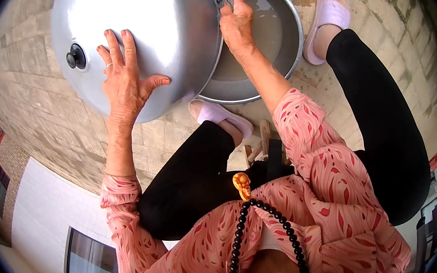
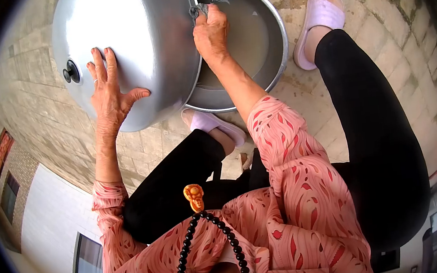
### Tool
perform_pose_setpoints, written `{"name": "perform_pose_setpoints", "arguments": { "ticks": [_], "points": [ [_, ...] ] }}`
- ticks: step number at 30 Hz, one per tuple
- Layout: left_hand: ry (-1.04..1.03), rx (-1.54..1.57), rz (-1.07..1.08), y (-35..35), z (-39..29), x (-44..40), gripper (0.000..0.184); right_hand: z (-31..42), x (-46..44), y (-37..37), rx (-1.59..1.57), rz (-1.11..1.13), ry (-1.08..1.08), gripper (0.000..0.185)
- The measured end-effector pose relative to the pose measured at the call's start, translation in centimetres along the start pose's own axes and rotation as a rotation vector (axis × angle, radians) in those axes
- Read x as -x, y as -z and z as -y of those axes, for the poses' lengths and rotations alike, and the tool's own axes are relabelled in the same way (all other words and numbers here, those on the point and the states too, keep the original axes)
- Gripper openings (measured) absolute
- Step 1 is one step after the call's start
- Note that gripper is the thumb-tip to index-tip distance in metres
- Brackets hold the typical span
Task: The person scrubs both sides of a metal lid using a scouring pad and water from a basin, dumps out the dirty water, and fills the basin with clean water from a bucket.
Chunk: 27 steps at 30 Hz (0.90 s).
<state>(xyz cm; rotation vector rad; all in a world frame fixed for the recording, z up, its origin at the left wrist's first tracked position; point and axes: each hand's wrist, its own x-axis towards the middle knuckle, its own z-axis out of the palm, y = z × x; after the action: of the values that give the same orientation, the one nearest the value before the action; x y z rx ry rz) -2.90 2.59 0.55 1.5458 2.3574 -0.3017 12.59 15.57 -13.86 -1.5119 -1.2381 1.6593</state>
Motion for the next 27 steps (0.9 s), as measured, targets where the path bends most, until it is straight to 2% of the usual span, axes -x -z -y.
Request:
{"name": "perform_pose_setpoints", "arguments": {
  "ticks": [2, 4, 7, 10, 11, 13, 16, 17, 19, 20, 23, 26, 27],
  "points": [
    [0.009, -0.003, 0.008, -0.1, 0.0, 0.2, 0.126, -1.5, 3.0, 0.4, -0.036, -0.033, 0.021, 0.014],
    [0.002, 0.009, 0.028, -0.1, 0.2, 0.9, 0.126, -1.9, 5.5, 0.9, -0.049, 0.009, -0.069, 0.016],
    [0.015, 0.050, 0.070, 0.2, 0.2, 3.0, 0.125, -3.3, 8.1, 1.7, -0.055, 0.107, -0.077, 0.017],
    [-0.010, 0.151, 0.016, -0.8, 1.2, 3.5, 0.122, -3.8, 6.7, 4.0, 0.188, 0.087, 0.127, 0.015],
    [0.013, 0.185, -0.011, -1.0, 1.4, 3.7, 0.122, -3.3, 5.2, 4.7, 0.152, -0.059, 0.025, 0.014],
    [0.050, 0.204, -0.002, -1.2, 1.5, 3.7, 0.122, -4.7, 1.2, 6.4, 0.478, -0.359, 0.226, 0.015],
    [0.067, 0.160, 0.046, -1.0, 1.3, 3.6, 0.123, -4.8, 0.4, 4.0, 0.215, -0.130, -0.242, 0.017],
    [0.076, 0.158, 0.047, -0.6, 1.2, 3.6, 0.123, -4.4, -0.1, 3.2, 0.011, -0.124, -0.240, 0.017],
    [0.099, 0.156, 0.072, -0.7, 1.1, 3.8, 0.123, 1.5, 1.3, 1.5, -0.387, -0.099, -0.261, 0.018],
    [0.111, 0.146, 0.072, -0.7, 1.2, 3.7, 0.125, 2.0, 1.6, 1.6, -0.145, -0.007, 0.000, 0.020],
    [0.109, 0.137, 0.088, -0.3, 0.9, 3.6, 0.122, 5.6, 3.4, -0.2, 0.160, 0.176, 0.502, 0.030],
    [0.121, 0.153, 0.092, -0.3, 0.9, 3.5, 0.121, 4.8, 0.4, -2.6, 0.202, 0.242, 0.607, 0.044],
    [0.109, 0.167, 0.066, -0.5, 1.2, 3.7, 0.121, 4.1, -1.7, -3.2, 0.190, 0.217, 0.504, 0.042]
  ]
}}
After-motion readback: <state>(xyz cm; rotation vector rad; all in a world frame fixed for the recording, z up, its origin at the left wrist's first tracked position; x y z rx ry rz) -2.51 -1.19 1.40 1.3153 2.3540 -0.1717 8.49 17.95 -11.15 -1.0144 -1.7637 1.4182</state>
